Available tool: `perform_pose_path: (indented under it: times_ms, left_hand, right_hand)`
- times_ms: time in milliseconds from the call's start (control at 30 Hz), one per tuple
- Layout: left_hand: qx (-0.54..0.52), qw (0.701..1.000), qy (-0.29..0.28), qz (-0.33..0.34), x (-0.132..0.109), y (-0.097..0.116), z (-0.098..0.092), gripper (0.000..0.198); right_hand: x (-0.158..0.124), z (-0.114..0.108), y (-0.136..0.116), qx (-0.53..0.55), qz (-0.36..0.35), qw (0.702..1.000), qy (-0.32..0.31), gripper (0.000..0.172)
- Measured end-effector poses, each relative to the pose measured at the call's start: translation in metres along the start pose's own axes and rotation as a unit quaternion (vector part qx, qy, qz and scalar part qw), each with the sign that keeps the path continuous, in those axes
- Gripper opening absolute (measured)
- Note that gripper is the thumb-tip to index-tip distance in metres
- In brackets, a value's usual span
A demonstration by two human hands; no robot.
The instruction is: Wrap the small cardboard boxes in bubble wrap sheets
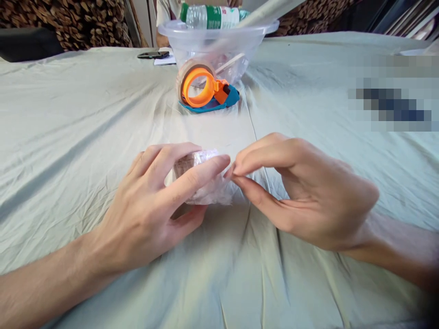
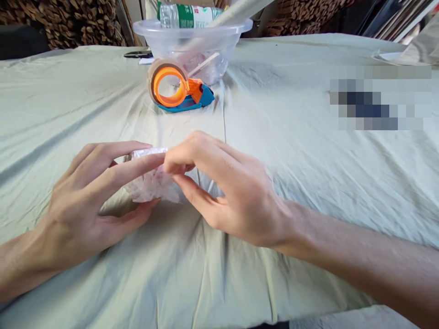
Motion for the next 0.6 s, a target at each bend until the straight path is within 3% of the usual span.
perform_pose_path:
  times_ms: [133, 267, 467, 600]
  left_hand:
    - [0.0, 1.0, -0.003, -0.015, 0.001, -0.004, 0.001, 0.054]
    - [-0.054, 0.994, -0.012, -0.096, 0.003, -0.015, 0.003, 0.038]
    - [-0.131, 0.979, -0.035, -0.153, 0.003, -0.024, 0.007, 0.034]
    - [-0.154, 0.971, -0.043, -0.177, 0.002, -0.027, 0.009, 0.033]
  right_hand:
    - [0.002, -0.003, -0.004, -0.057, -0.017, 0.998, -0.006, 0.029]
    - [0.005, -0.007, -0.005, -0.062, -0.027, 0.998, 0.008, 0.023]
    - [0.001, -0.007, -0.009, -0.053, -0.079, 0.995, 0.039, 0.026]
    - [0.001, -0.008, -0.007, -0.054, -0.052, 0.996, 0.05, 0.026]
Point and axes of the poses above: each hand's wrist, its own x-axis towards the middle knuckle, its own z-axis out of the palm, y = z × x, the point moved 6 cm from there along x, towards the middle knuckle, and after that the axes turned 9 degrees about y, right-handed, at the moved point
